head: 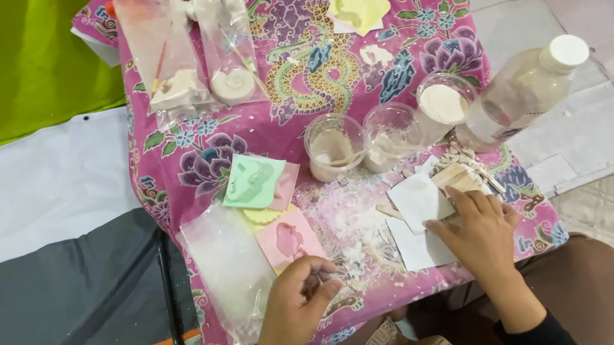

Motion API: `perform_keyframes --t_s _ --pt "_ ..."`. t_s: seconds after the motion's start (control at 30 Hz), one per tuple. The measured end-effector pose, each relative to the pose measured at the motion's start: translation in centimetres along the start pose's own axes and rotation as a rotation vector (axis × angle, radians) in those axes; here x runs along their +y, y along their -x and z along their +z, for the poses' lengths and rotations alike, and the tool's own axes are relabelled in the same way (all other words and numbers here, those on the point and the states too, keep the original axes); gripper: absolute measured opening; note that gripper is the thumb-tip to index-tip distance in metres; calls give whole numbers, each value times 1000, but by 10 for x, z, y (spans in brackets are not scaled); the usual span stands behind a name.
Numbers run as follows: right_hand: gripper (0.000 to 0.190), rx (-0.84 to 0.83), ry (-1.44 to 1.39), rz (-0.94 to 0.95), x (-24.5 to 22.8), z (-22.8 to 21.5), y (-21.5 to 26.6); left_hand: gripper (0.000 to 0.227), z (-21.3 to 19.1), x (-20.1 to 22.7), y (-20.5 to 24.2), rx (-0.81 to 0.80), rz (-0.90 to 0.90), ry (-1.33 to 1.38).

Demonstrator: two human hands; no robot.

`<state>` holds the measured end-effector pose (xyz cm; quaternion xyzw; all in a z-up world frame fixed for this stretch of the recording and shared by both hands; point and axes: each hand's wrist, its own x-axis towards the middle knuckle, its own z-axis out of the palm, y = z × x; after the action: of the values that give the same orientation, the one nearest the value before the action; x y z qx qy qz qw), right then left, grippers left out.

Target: Trimming excess material from small white figures and preparing casting materials in a workshop setting.

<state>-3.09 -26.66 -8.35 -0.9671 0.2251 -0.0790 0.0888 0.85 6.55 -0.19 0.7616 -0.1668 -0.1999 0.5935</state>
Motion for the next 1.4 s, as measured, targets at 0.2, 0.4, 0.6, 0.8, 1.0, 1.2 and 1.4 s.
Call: perform_keyframes --t_s 0.2,0.4,0.6,0.8,1.0,1.2,1.4 --pt "47 30 -601 136 -12 -38 -10 17 -27 -44 39 322 -123 -47" --pt "38 528 -188 -251 48 -7 -10 17 -30 -59 39 445 24 -288" --pt "52 -10 -47 -653 22 -15 40 21 -15 -63 30 431 320 -555" --pt "19 214 -155 -770 1 -28 46 21 -8 -62 27 421 352 -524" --pt "24 349 -500 -711 26 -2 43 28 -8 -65 28 416 301 -511" --pt "13 486 -711 -264 35 -19 23 16 -15 -61 29 497 285 -618" --pt "32 457 -309 -197 47 -9 -21 32 -23 -73 20 531 47 -777"
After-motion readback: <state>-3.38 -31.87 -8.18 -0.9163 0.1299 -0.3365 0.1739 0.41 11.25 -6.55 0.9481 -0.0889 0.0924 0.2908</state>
